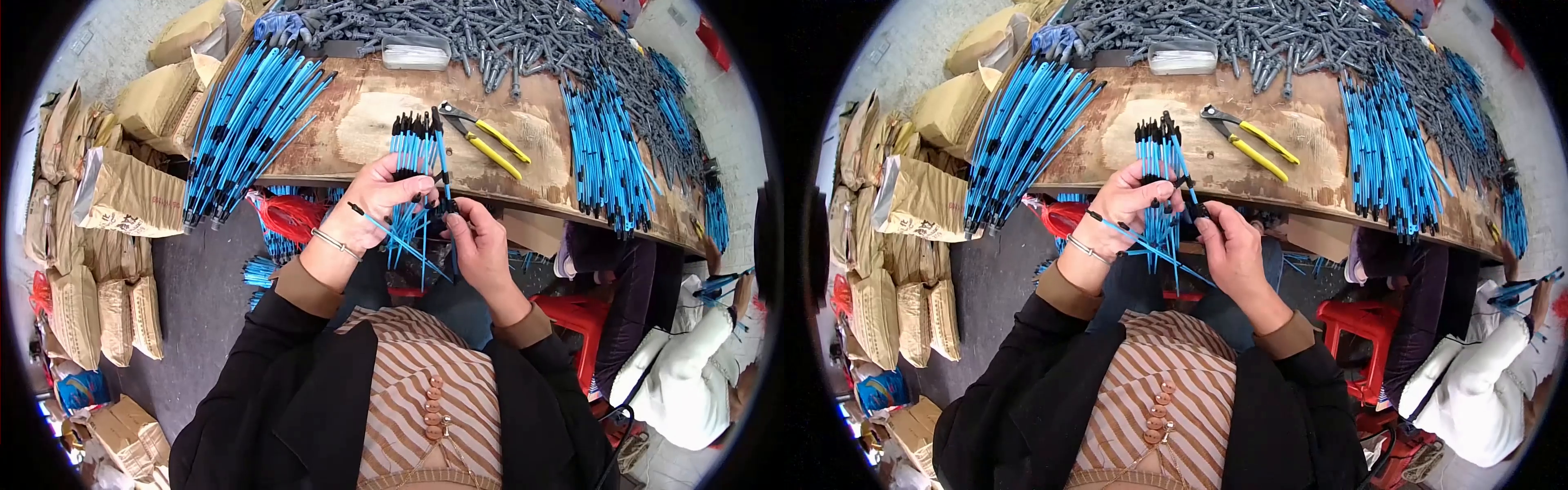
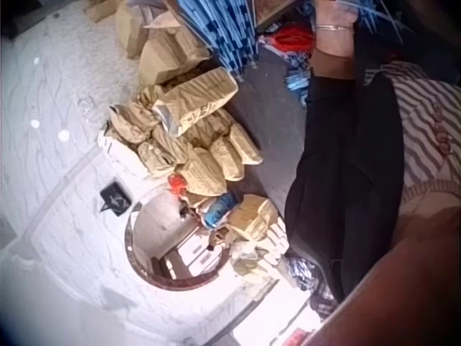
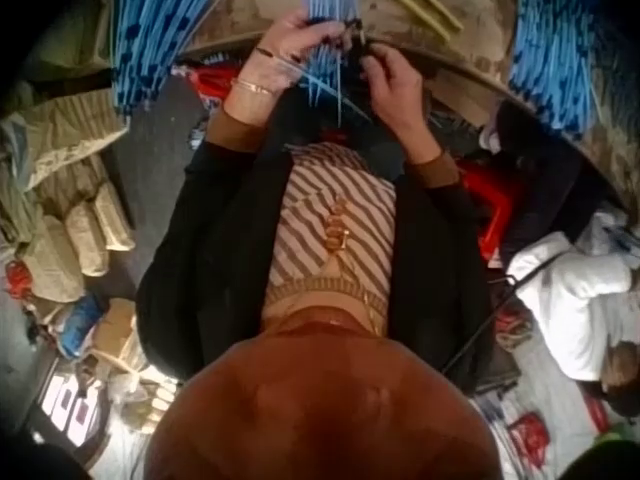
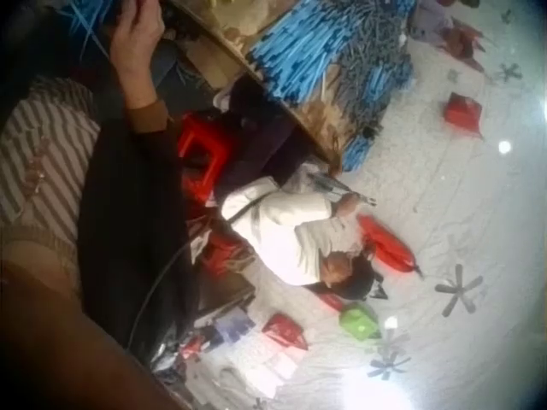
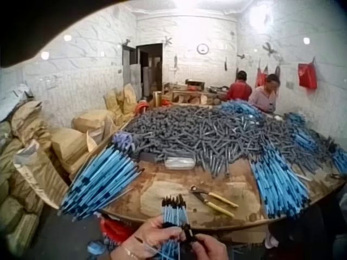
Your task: Assembling blue plastic bristles into a circular base and trimming excess with pliers at a factory workstation.
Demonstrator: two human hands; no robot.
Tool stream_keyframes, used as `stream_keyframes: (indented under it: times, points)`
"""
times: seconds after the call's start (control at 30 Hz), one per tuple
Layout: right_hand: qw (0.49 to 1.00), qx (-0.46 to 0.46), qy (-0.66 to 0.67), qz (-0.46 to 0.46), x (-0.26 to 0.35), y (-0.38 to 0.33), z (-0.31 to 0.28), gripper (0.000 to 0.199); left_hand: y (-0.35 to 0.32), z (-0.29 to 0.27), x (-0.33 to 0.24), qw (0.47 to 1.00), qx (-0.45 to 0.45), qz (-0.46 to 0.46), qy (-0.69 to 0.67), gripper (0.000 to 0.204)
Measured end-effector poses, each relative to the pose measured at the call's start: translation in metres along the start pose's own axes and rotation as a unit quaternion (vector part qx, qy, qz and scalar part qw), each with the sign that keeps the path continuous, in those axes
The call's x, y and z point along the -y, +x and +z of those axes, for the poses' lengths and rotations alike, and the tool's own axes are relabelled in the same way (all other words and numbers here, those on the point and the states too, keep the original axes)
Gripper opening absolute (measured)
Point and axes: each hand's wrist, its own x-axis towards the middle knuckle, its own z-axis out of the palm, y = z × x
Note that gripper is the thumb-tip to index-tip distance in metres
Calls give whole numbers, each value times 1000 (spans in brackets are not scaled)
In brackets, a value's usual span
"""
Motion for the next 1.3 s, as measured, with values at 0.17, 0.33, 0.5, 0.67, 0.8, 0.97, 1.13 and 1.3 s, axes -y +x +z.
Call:
stream_keyframes:
  times: [0.17, 0.33, 0.5, 0.67, 0.8, 0.97, 1.13, 1.3]
  points:
    - [991, 27, -106, -83, -12, -14, 5, 24, -19, 20, -2, 999, 2, -30, -15, 20]
    - [981, -6, -144, -133, -2, 1, -12, 26, -5, 28, -3, 998, -55, 19, 15, 19]
    - [976, -31, 115, -184, 23, 43, -31, 34, 17, 28, 6, 998, -28, 53, -10, 20]
    - [914, 189, 317, -167, 38, 29, -6, 34, 2, 2, 26, 1000, -22, -14, -14, 22]
    - [900, 266, 296, -180, 27, -19, 17, 39, -6, -2, 25, 996, -72, -22, 54, 22]
    - [902, 288, 81, -310, 33, -32, 20, 45, 3, 19, 14, 969, -101, 121, 192, 22]
    - [888, 272, 55, -368, 38, -7, 10, 49, 3, 15, 20, 975, -77, 125, 166, 22]
    - [954, -67, -41, -289, 54, 54, -28, 29, -1, 9, 18, 982, -87, 102, 131, 22]
